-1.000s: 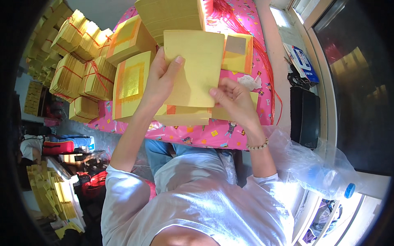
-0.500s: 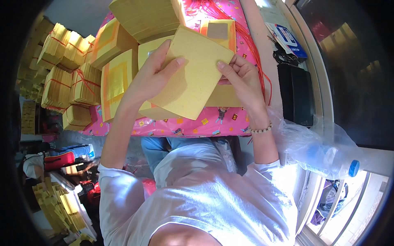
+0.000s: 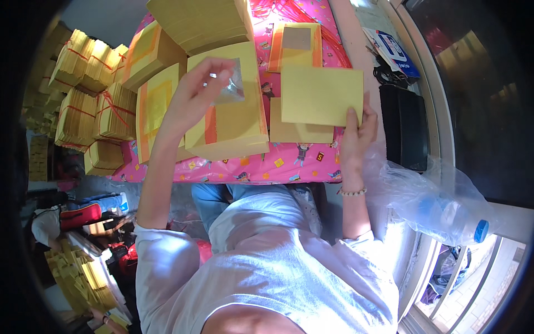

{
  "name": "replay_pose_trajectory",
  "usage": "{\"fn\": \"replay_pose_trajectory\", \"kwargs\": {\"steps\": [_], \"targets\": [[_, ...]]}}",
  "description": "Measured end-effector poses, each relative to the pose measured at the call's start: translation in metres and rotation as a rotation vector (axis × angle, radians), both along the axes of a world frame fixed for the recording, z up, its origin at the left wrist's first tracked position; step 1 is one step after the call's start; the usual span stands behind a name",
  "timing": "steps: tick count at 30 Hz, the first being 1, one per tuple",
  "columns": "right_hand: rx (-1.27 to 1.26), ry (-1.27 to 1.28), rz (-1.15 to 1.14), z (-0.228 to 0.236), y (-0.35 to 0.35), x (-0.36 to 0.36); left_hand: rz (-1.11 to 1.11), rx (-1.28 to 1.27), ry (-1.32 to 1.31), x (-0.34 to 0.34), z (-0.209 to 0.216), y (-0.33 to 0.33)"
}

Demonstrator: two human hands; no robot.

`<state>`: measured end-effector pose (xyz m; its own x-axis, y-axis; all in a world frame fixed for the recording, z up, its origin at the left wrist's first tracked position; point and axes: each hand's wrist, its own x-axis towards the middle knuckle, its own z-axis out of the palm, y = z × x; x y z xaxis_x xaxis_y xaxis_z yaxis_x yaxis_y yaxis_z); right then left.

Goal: The person repeatedly folds yellow paper sheets into small pouches with a clear window. They pick up a sheet, fold the sides and bottom to form a pocket, and place the finished pouch onto a growing stack on the table. The process is repetitive and involves handling the paper by hand.

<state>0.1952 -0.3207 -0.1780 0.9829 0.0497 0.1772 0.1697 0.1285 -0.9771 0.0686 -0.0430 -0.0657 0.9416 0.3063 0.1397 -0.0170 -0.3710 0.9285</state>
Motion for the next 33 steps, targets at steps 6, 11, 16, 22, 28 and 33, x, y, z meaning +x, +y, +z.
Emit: {"fn": "replay_pose_trajectory", "kwargs": {"steps": [6,11,16,22,28,33], "targets": [[-0.194,0.020,0.021,-0.051,-0.002,-0.023,-0.146,0.298,0.206,-0.047,0.010,-0.009],[-0.435,-0.077,0.032,-0.063,0.007,-0.029,-0.127,0.516,0.193,-0.067,0.007,-0.015],[-0.489,-0.159,-0.020,-0.064,0.010,-0.028,-0.074,0.595,0.186,-0.077,0.003,-0.013],[-0.532,-0.207,-0.076,-0.067,0.012,-0.031,-0.063,0.599,0.189,-0.078,-0.002,-0.011],[-0.988,-0.386,-0.133,-0.054,0.012,-0.039,-0.074,0.605,0.173,-0.078,-0.004,-0.009],[-0.822,-0.562,-0.087,-0.031,0.023,-0.044,-0.082,0.582,0.140,-0.081,-0.003,-0.007]]}}
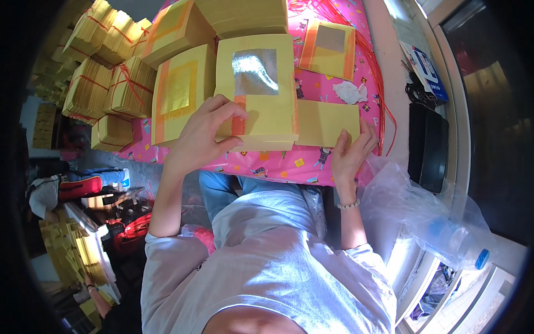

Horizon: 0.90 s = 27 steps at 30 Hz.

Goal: The person repeatedly folds yellow paper sheets into small pouches with a clear window. They pick up a sheet, fold the sides and bottom to form a pocket, and place the finished pouch onto a growing stack on the table. The process is repetitive and involves handling the paper by hand.

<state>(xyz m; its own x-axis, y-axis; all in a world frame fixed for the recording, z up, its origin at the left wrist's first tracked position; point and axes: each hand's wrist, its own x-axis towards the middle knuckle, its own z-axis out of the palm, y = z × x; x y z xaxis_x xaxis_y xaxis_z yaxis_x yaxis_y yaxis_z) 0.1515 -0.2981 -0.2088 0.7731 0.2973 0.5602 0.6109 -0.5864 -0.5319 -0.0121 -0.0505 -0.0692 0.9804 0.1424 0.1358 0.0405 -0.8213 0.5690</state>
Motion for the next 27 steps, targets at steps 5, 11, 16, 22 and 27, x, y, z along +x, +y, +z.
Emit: {"fn": "replay_pose_trajectory", "kwargs": {"steps": [5,11,16,22,27], "targets": [[0.111,0.113,0.426,0.053,0.018,-0.008,0.007,-0.070,0.003,-0.004,-0.002,0.004],[0.037,0.051,0.741,0.093,0.052,-0.015,0.002,-0.111,0.009,-0.005,-0.002,0.008],[0.009,0.145,0.802,0.088,0.064,-0.011,0.009,-0.138,0.013,-0.005,-0.005,0.012],[0.052,0.275,0.819,0.090,0.073,-0.008,-0.028,-0.285,0.010,-0.005,-0.007,0.019],[0.089,0.316,0.789,0.093,0.079,-0.006,-0.036,-0.335,0.008,-0.005,-0.009,0.022]]}}
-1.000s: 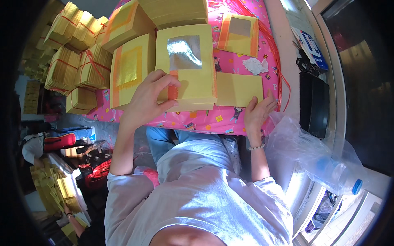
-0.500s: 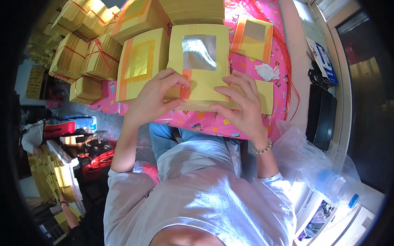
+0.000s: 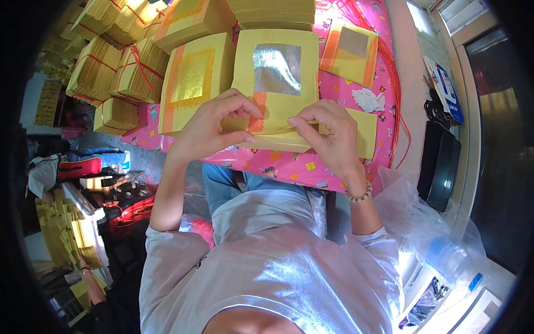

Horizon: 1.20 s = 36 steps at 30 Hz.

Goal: The person repeatedly folds yellow paper sheets into small pouches with a clear window. They pick up a sheet, fold the sides and bottom to form a pocket, and place the finished pouch onto a growing stack on the table. The process is repetitive and involves handling the paper by hand.

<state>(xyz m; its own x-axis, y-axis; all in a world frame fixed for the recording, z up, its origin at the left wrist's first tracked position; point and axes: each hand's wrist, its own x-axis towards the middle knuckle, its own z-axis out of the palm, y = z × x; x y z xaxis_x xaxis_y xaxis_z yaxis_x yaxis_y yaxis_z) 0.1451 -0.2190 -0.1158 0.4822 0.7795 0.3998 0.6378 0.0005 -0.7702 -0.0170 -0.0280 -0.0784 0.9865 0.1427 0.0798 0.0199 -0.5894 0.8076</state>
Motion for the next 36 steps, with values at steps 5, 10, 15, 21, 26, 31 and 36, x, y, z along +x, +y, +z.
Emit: {"fn": "replay_pose_trajectory", "kwargs": {"steps": [5,10,15,21,26,31,36], "targets": [[-0.026,0.044,-0.026,0.011,0.005,0.002,-0.010,-0.005,0.016,0.001,0.001,0.002],[-0.055,0.124,0.008,0.015,0.006,0.004,-0.022,-0.007,0.015,0.002,0.002,0.003],[-0.062,0.172,0.020,0.012,0.005,0.004,-0.014,-0.009,0.019,0.002,0.001,0.003],[-0.058,0.207,0.011,0.012,0.006,0.003,-0.027,-0.025,0.013,0.003,0.003,0.003],[-0.064,0.238,0.005,0.013,0.007,0.002,-0.026,-0.014,0.031,0.003,0.003,0.003],[-0.062,0.257,0.007,0.011,0.006,0.002,-0.024,-0.010,0.045,0.003,0.005,0.003],[-0.122,0.257,0.017,0.013,0.005,0.002,-0.029,-0.025,0.036,0.004,0.005,0.004]]}}
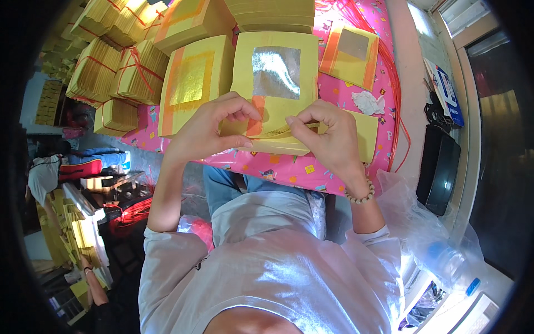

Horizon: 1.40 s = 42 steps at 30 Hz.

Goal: The person repeatedly folds yellow paper sheets into small pouches with a clear window. They pick up a sheet, fold the sides and bottom to form a pocket, and place the finished pouch onto a growing stack on the table. The process is repetitive and involves handling the paper by hand.

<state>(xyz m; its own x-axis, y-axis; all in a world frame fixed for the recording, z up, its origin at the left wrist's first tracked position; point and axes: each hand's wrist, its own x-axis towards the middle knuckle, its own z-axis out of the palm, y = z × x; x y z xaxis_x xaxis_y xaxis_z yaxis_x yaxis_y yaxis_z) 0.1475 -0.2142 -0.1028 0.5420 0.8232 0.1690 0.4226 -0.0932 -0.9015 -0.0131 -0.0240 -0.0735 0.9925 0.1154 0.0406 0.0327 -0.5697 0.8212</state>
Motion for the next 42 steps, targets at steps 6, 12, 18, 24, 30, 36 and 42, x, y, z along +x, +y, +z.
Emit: {"fn": "replay_pose_trajectory", "kwargs": {"steps": [6,12,18,24,30,36,42], "targets": [[0.069,0.023,-0.023,-0.002,0.003,-0.001,-0.020,0.016,-0.009,0.000,-0.003,0.003],[0.056,-0.089,-0.040,0.012,0.011,-0.001,-0.014,0.168,-0.078,0.005,0.007,-0.004],[0.100,-0.128,-0.049,0.023,0.020,0.000,0.026,0.441,-0.182,0.016,-0.004,-0.011],[0.313,-0.050,-0.180,0.031,0.032,0.008,-0.008,0.335,-0.145,0.023,0.002,0.011],[0.234,0.286,-0.498,0.025,0.049,0.021,0.009,-0.114,-0.047,0.023,0.022,0.061],[0.305,0.902,-0.376,0.035,0.081,0.011,-0.098,-0.267,-0.117,0.023,0.030,0.080],[-0.168,0.758,-0.196,0.049,0.072,0.019,-0.317,-0.126,-0.077,0.022,0.027,0.074]]}}
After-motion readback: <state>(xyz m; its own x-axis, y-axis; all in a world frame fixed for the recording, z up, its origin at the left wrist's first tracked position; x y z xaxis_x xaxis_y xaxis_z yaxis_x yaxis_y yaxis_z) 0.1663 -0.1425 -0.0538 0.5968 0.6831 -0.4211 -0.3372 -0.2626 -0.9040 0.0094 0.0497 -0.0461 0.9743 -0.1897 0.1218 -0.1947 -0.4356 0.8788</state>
